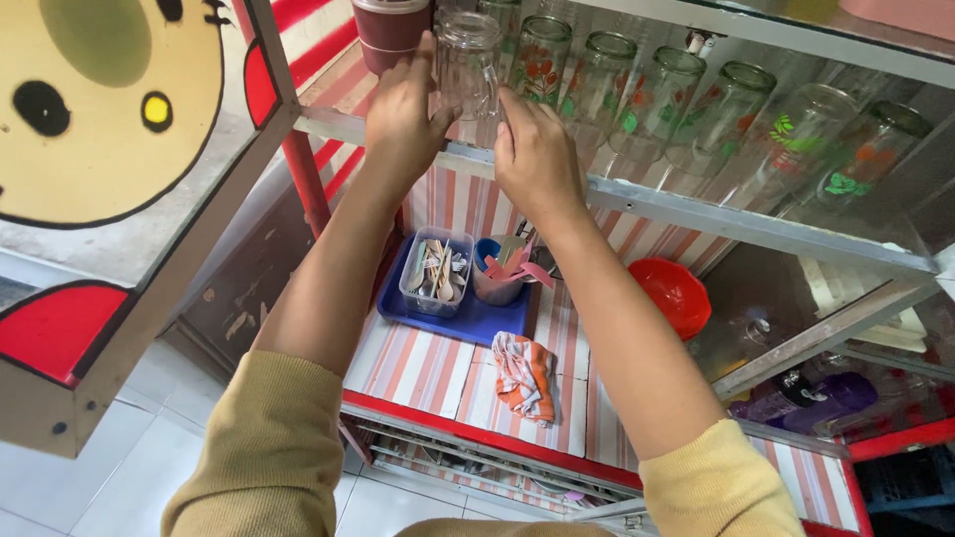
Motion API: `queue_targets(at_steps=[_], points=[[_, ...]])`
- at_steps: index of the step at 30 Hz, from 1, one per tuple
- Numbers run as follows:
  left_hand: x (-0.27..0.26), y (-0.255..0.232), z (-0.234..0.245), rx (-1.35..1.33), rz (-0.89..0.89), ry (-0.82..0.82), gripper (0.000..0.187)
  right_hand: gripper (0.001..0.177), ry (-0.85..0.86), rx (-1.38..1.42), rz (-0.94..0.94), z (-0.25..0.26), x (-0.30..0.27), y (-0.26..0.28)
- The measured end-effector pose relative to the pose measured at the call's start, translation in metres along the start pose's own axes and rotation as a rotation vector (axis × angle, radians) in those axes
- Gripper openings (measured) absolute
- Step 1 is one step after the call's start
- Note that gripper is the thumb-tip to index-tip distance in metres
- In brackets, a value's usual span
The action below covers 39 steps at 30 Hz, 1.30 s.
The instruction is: The person wipes several glass jars and plastic containers with a cloth on a counter. The person places the cleaned jars on a shelf and stacks the plastic containers on the counter.
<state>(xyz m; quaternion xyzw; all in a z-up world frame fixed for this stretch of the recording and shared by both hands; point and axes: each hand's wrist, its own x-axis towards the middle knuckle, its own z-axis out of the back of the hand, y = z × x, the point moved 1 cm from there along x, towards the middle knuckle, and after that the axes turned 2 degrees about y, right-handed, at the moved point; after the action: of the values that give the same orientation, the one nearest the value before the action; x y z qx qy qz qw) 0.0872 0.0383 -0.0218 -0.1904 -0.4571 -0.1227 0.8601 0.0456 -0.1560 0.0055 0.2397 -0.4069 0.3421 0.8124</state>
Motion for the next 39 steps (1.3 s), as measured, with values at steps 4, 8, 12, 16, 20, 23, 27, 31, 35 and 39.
queue_targets(at_steps=[4, 8, 12, 16, 20, 23, 27, 31, 35, 39], points=[[0.000, -0.022, 0.022, -0.108, 0.020, -0.057, 0.072, 0.041, 0.007, 0.017, -0.022, -0.001, 0.000, -0.003], [-0.002, -0.022, 0.022, -0.105, -0.021, -0.091, 0.047, 0.040, -0.017, 0.017, -0.005, 0.001, 0.000, -0.002], [-0.004, -0.028, 0.025, -0.031, -0.060, -0.136, 0.038, 0.039, -0.047, -0.017, -0.032, -0.001, -0.001, -0.003], [-0.006, -0.029, 0.026, -0.019, -0.052, -0.133, 0.027, 0.035, -0.071, -0.028, -0.036, 0.002, -0.003, 0.000], [-0.008, -0.035, 0.027, -0.011, -0.041, -0.172, 0.021, 0.034, -0.098, -0.075, -0.038, -0.002, -0.003, -0.003], [-0.011, -0.042, 0.028, 0.015, -0.052, -0.233, 0.018, 0.033, -0.113, -0.145, -0.010, 0.001, -0.002, 0.002], [-0.015, -0.055, 0.038, 0.023, -0.084, -0.326, 0.015, 0.033, -0.128, -0.233, 0.026, 0.003, -0.002, 0.010], [-0.017, -0.062, 0.044, 0.009, -0.079, -0.341, 0.011, 0.037, -0.146, -0.254, 0.040, 0.000, 0.000, 0.011], [-0.020, -0.051, 0.030, 0.079, -0.138, -0.324, 0.023, 0.039, -0.134, -0.298, 0.031, -0.006, 0.001, 0.006], [-0.025, -0.048, 0.027, 0.191, -0.213, -0.238, 0.040, 0.044, -0.108, -0.306, 0.009, -0.007, 0.000, 0.007]])
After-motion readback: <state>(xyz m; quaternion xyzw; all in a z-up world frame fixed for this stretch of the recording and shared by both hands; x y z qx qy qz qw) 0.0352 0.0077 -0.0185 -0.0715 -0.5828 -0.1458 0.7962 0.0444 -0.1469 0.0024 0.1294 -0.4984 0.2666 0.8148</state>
